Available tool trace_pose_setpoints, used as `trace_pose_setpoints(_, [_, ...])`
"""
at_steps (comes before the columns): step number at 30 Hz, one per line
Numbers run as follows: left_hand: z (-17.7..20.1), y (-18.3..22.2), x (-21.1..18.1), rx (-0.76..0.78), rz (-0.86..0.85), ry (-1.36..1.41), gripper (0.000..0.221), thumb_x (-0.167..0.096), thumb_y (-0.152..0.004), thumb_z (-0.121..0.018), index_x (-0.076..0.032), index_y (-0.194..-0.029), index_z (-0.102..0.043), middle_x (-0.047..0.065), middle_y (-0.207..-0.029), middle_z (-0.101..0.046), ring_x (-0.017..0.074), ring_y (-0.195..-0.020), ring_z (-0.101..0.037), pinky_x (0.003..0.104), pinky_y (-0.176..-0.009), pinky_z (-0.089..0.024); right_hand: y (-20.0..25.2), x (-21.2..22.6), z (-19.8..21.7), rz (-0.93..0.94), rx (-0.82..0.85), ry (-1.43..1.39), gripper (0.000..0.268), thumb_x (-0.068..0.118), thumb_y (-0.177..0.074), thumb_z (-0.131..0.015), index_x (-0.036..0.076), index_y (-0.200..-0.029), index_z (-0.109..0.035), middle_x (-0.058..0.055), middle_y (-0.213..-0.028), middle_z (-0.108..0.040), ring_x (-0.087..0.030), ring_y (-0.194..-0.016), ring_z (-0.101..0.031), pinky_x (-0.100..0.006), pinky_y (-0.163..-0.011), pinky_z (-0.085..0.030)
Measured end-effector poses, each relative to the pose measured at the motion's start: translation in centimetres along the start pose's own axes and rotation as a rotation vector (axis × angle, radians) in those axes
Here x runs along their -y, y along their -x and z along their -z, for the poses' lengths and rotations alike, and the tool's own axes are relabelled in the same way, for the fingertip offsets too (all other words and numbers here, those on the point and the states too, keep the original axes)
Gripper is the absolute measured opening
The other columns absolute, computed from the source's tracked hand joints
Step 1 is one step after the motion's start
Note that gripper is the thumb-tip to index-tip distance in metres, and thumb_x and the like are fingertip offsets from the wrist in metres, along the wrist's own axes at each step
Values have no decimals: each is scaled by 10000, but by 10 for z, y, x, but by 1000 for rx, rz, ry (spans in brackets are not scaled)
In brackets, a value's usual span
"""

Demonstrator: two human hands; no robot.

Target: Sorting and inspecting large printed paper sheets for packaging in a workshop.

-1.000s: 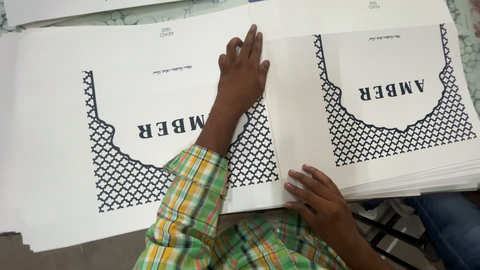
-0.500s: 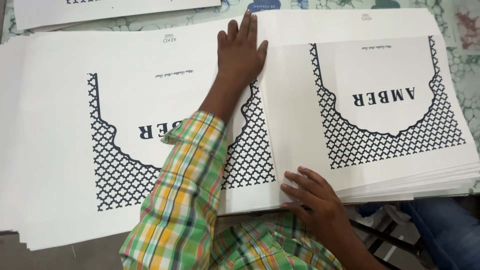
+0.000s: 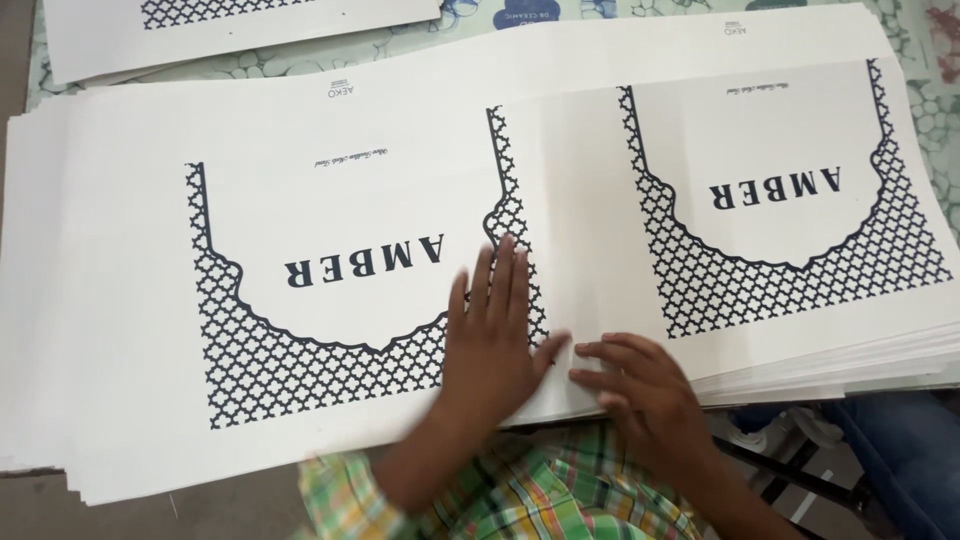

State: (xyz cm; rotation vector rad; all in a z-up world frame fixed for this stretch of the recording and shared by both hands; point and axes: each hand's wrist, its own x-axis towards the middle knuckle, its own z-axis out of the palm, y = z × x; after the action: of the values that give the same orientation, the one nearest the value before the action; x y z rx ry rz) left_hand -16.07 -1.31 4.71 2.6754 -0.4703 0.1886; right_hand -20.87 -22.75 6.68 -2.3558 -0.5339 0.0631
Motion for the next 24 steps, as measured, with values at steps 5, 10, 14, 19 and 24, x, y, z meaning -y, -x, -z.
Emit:
trace_pose_setpoints(5, [14, 30, -21, 19, 124, 155, 992, -544, -913, -649, 105, -1552, -258, 300, -1651, -211, 427, -1542, -196, 569, -1233, -153, -80, -16, 2, 86, 26, 329, 497, 330, -961, -653, 95, -1394, -585, -109, -1472, -547, -312, -1367, -509, -501, -1174, -385])
trace_pose_setpoints(10, [6, 36, -19, -14, 121, 160, 989, -559, -935, -644, 96, -1564, -254, 291, -1662, -205, 423, -1557, -189, 567, -1249, -136, -211, -60, -12, 161, 130, 627, 625, 452, -1036, -503, 137, -1566, -400, -105, -1640, -359, -334, -1491, -340, -534, -1167, -291])
trace_pose_setpoints(14, [7, 38, -18, -19, 110, 169, 1002, -575, -943, -638, 99, -1571, -244, 292, -1674, -194, 419, -1570, -171, 557, -1258, -123, -301, -89, -23, 132, 152, 596, 642, 470, -1109, -373, 102, -1627, -282, -102, -1701, -253, -311, -1552, -226, -541, -1223, -190])
trace_pose_setpoints(19, [10, 37, -14, 47, 122, 202, 1069, -598, -901, -671, 102, -1571, -221, 291, -1674, -164, 414, -1571, -141, 555, -1255, -108, -325, -93, -32, 109, 135, 569, 673, 480, -1115, -352, 70, -1638, -245, -128, -1716, -220, -322, -1581, -183, -527, -1255, -155])
trace_pose_setpoints(24, [21, 31, -6, 145, 118, 251, 1204, -618, -803, -759, 88, -1574, -161, 291, -1673, -106, 420, -1568, -84, 555, -1243, -80, -251, -66, -29, 127, 194, 540, 741, 483, -1115, -331, 26, -1651, -101, -170, -1731, -85, -330, -1585, -83, -531, -1255, -77])
